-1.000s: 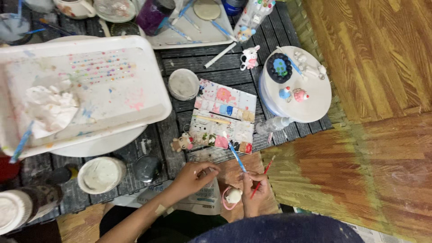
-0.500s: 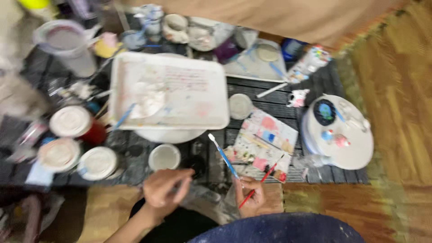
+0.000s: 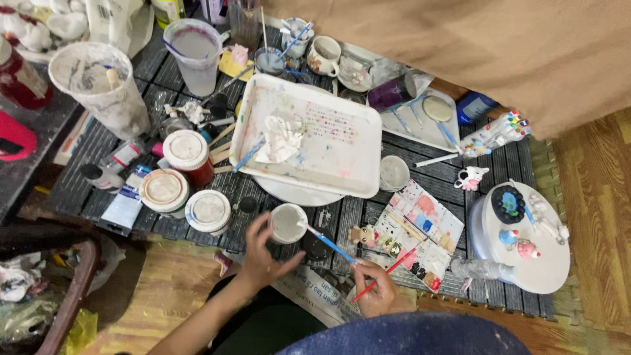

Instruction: The person paints a small figurine using a fine brush. They dip the brush into paint containers and a palette, then apply paint to the figurine's details, such as the face and body.

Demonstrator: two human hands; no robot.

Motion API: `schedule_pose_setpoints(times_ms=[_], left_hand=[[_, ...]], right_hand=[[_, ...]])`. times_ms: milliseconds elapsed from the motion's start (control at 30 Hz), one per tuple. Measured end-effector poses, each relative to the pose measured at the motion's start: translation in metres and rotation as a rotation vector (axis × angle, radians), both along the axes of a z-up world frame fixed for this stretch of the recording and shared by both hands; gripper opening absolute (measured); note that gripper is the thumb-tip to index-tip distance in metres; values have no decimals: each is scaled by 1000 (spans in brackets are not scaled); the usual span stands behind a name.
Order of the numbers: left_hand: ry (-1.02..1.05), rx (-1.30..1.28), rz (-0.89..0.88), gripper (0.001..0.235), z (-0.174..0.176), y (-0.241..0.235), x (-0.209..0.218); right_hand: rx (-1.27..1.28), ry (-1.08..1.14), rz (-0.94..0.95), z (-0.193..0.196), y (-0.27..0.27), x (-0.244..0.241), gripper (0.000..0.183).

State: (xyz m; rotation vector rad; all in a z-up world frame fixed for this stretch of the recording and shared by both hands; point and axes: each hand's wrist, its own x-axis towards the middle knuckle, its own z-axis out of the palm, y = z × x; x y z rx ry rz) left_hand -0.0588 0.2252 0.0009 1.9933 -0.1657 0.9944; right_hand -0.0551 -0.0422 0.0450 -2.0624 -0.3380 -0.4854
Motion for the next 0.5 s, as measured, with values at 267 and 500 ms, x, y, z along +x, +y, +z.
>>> schedule_pose_setpoints(times_ms=[267, 500], left_hand=[[326, -446, -224, 112, 18, 2, 17], [248, -413, -258, 115, 9, 2, 17]], right_hand=[[-296, -138, 123, 35, 8, 0, 25], [-410, 19, 93, 69, 4, -13, 25]])
